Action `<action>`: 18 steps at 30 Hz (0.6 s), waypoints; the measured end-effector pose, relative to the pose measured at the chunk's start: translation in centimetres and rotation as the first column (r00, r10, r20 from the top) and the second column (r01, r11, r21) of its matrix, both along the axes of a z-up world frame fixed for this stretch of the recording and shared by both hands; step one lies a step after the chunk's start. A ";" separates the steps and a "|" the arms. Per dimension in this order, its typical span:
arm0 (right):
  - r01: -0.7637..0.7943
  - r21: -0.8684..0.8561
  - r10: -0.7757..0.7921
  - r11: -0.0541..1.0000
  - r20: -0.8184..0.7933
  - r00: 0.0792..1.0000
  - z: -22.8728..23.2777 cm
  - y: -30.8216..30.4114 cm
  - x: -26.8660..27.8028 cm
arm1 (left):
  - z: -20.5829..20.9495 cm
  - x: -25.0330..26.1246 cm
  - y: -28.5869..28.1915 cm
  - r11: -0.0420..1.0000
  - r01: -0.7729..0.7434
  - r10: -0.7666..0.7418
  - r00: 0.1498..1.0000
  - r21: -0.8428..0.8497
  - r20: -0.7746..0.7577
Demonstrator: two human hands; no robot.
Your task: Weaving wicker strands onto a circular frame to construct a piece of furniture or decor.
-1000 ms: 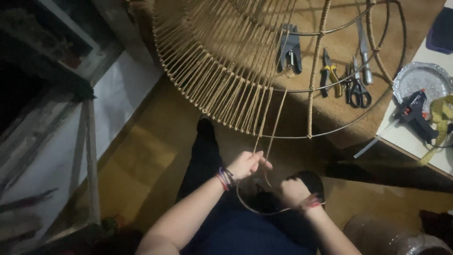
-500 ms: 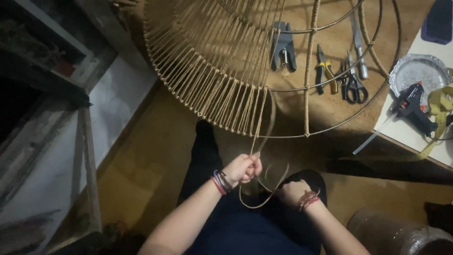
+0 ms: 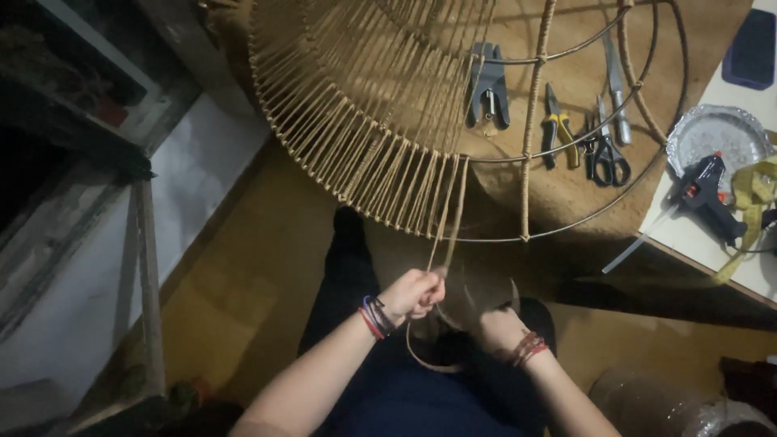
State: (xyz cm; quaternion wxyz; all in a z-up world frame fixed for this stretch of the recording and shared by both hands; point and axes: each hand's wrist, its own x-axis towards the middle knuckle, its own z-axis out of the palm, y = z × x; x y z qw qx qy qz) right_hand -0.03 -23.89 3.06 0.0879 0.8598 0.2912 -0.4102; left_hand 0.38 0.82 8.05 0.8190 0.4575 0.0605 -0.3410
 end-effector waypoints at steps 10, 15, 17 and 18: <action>0.492 0.671 -0.519 0.554 -0.184 0.835 8.7 1.2 1.9 | 0.3 0.4 0.0 0.814 -0.057 -0.172 0.927 0.578 0.333; 0.192 0.023 -0.193 0.981 0.086 0.977 -3.0 0.5 1.4 | -0.2 0.0 -0.4 0.999 -0.037 0.037 0.999 -0.012 0.037; 0.631 0.774 -0.363 -0.057 -0.605 0.709 10.9 3.5 3.1 | 2.2 0.9 0.0 0.713 -0.047 -0.250 0.915 0.700 0.316; 0.634 0.771 -0.363 -0.056 -0.607 0.707 10.4 2.7 3.4 | 0.9 0.8 -0.1 0.714 -0.045 -0.249 0.917 0.699 0.313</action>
